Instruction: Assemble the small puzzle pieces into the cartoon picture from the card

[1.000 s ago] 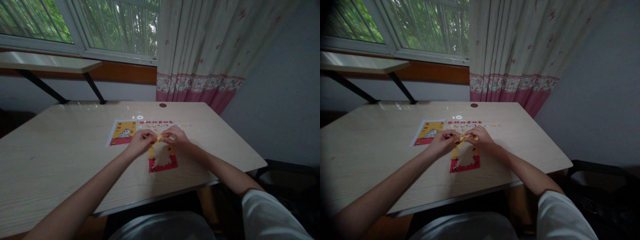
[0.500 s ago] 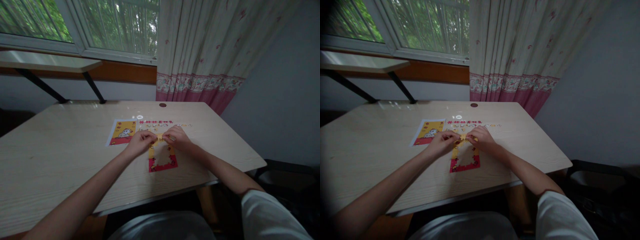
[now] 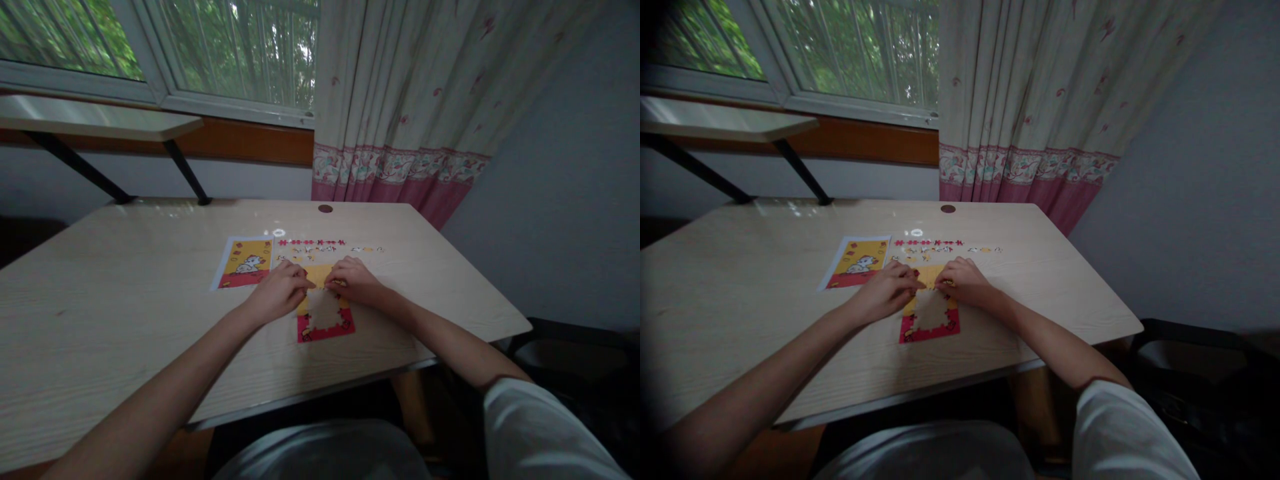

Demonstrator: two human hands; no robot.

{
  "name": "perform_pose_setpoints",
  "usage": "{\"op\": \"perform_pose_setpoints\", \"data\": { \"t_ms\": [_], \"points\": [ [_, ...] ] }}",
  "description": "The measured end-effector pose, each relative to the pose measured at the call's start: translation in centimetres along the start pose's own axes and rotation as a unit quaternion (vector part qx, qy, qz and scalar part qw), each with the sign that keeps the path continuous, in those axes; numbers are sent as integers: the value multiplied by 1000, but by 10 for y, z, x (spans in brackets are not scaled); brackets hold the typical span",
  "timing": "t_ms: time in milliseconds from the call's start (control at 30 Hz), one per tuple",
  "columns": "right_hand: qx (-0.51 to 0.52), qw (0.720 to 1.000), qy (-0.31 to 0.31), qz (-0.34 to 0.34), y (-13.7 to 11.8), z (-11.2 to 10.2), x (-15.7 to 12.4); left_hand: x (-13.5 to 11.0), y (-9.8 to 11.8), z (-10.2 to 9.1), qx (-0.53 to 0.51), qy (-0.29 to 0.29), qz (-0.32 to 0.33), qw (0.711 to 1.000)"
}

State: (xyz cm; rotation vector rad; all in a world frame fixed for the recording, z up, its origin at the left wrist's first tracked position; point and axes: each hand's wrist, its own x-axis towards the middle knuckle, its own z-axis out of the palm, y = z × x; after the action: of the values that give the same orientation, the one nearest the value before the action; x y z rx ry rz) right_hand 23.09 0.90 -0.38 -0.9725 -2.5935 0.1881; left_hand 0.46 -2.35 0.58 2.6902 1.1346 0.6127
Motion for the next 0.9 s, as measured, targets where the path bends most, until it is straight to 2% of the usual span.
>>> {"op": "perform_pose_setpoints", "data": {
  "t_ms": [533,900],
  "points": [
    [30,999,13,-36,7,0,-1,1,-1,2,40,-18,17,999],
    [-7,997,-6,-78,3,-7,-1,2,4,-1,42,-17,18,999]
  ]
}}
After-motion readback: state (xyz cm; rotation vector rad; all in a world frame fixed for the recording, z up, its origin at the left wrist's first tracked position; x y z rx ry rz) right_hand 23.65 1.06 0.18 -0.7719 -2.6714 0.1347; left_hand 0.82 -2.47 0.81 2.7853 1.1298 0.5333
